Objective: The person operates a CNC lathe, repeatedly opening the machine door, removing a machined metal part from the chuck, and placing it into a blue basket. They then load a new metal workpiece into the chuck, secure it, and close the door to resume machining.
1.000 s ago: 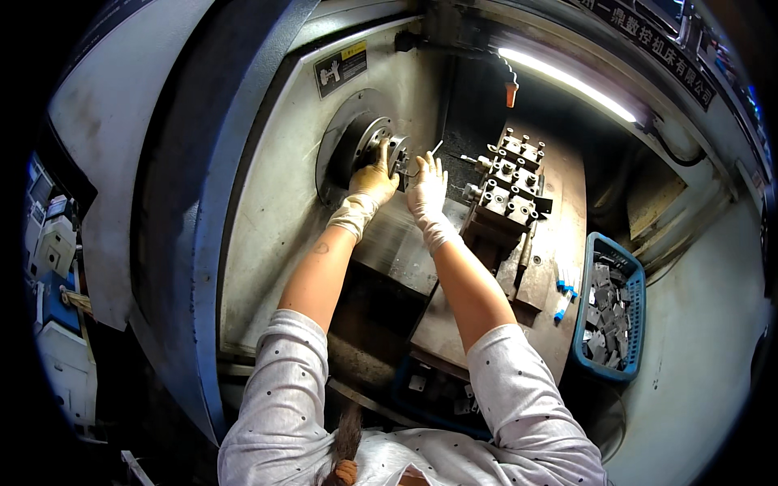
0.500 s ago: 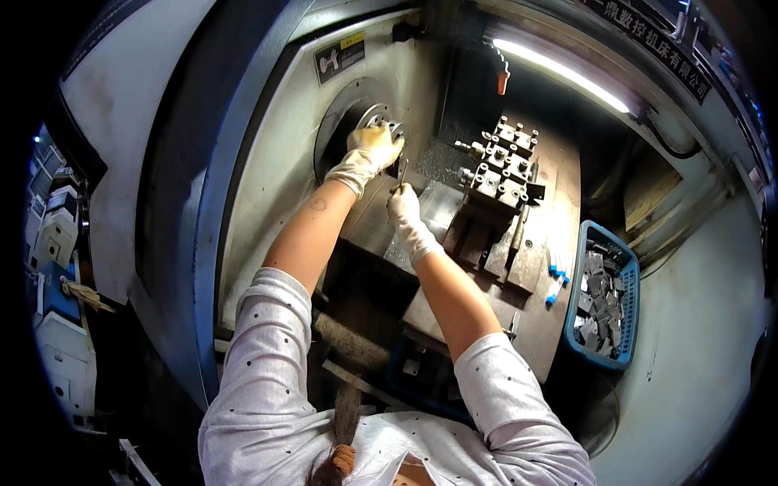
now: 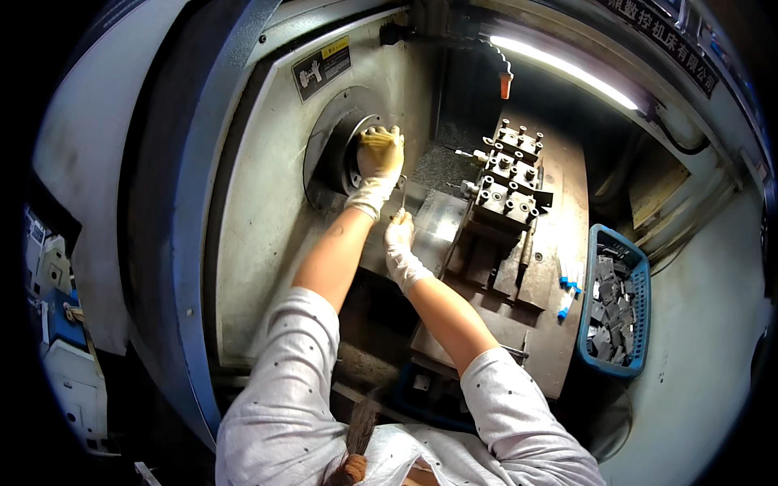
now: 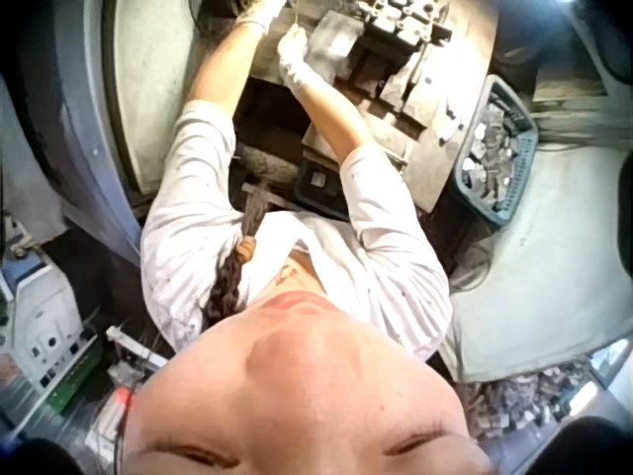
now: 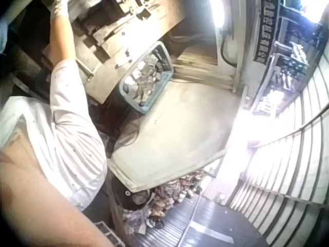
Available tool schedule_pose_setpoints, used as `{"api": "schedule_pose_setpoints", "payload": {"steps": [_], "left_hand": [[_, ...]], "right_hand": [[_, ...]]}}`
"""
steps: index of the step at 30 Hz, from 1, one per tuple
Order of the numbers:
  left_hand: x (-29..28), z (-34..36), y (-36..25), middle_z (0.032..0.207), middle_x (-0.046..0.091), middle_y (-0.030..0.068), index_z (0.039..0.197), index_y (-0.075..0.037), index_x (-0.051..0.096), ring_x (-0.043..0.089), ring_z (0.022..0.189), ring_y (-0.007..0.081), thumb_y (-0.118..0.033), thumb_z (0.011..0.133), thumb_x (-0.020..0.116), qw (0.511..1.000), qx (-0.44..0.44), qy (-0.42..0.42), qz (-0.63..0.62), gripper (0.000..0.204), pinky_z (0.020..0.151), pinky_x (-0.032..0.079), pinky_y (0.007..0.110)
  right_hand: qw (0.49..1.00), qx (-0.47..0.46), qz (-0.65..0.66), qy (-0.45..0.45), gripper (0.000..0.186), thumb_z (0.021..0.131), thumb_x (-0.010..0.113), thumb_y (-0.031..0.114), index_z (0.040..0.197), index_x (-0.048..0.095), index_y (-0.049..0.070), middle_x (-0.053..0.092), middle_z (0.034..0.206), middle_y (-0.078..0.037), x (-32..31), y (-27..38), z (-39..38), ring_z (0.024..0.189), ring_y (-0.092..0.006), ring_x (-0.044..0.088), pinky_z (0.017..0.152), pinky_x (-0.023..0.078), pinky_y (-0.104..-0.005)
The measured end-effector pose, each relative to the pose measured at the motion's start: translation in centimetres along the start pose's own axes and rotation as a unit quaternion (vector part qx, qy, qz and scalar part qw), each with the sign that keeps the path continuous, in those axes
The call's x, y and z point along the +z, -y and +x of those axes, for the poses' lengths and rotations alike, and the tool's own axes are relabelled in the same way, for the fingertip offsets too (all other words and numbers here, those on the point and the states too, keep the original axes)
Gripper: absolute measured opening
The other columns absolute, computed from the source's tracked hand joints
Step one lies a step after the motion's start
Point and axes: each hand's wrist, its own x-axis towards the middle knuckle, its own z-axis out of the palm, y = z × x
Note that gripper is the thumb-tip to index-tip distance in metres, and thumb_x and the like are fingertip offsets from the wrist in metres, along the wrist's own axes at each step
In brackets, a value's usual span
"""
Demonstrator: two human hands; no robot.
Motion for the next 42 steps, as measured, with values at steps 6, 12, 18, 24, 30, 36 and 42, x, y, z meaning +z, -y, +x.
{"api": "schedule_pose_setpoints", "payload": {"steps": [6,12,18,24,30,36,42], "left_hand": [[-0.2,-0.7,-0.1,0.067,0.051,0.0088,0.075,-0.013,0.052,0.049,0.067,0.0233,-0.029,0.070,0.045,0.999,0.032,-0.010,-0.035,0.019,0.060,0.037,0.034],[0.4,3.1,-0.1,0.065,0.056,0.0106,0.062,-0.008,0.057,0.055,0.062,0.0225,-0.016,0.064,0.048,0.974,0.066,0.216,-0.001,0.012,0.051,0.042,0.031],[-0.6,1.4,-0.3,0.074,0.054,0.0130,0.078,-0.008,0.055,0.052,0.070,0.0257,-0.019,0.066,0.050,0.976,-0.013,0.119,-0.181,0.017,0.061,0.041,0.033],[-0.6,-2.5,0.5,0.083,0.052,0.0089,0.088,-0.009,0.053,0.050,0.077,0.0235,-0.018,0.067,0.052,0.955,-0.028,-0.180,-0.234,0.023,0.066,0.040,0.030],[-0.8,-1.0,1.0,0.081,0.053,0.0106,0.085,-0.008,0.054,0.051,0.075,0.0241,-0.019,0.068,0.050,0.969,-0.047,0.019,-0.240,0.021,0.065,0.040,0.031],[-2.3,4.5,-0.3,0.066,0.056,0.0079,0.061,-0.007,0.056,0.055,0.063,0.0208,-0.020,0.065,0.050,0.951,0.110,0.289,0.006,0.015,0.050,0.042,0.029],[-0.7,0.0,-0.1,0.080,0.053,0.0133,0.085,-0.005,0.053,0.050,0.076,0.0256,-0.017,0.068,0.050,0.966,-0.019,0.020,-0.257,0.021,0.066,0.040,0.033]], "right_hand": [[0.985,0.076,0.110,0.112,0.040,0.079,0.029,0.034,0.074,0.048,-0.001,0.048,0.056,-0.010,-0.7,0.7,-2.8,0.044,-0.0193,0.044,0.040,0.036,-0.0306],[0.992,-0.039,0.055,0.107,0.039,0.079,0.032,0.032,0.072,0.049,-0.002,0.051,0.060,-0.014,-0.5,0.0,-2.2,0.049,-0.0253,0.047,0.046,0.038,-0.0327],[0.996,-0.017,-0.087,0.031,0.036,0.077,0.027,0.032,0.080,0.050,0.004,0.052,0.080,-0.019,-0.5,-1.0,0.3,0.078,-0.0336,0.048,0.068,0.037,-0.0397],[0.995,0.073,-0.074,-0.007,0.039,0.075,0.032,0.035,0.073,0.052,0.001,0.054,0.072,-0.017,-0.2,0.6,2.3,0.071,-0.0305,0.052,0.062,0.040,-0.0343],[0.914,0.295,0.147,0.236,0.036,0.079,0.027,0.036,0.052,0.028,0.012,0.026,0.042,0.000,-3.5,6.4,-3.2,0.032,-0.0129,0.023,0.032,0.020,-0.0260],[0.964,0.143,0.132,0.182,0.038,0.079,0.031,0.034,0.060,0.041,0.002,0.041,0.052,-0.009,-0.3,2.2,-1.8,0.043,-0.0208,0.040,0.043,0.032,-0.0319],[0.991,0.073,-0.108,0.033,0.037,0.077,0.030,0.033,0.077,0.053,0.003,0.053,0.079,-0.017,-0.2,-0.5,1.8,0.077,-0.0332,0.049,0.067,0.039,-0.0381]]}}
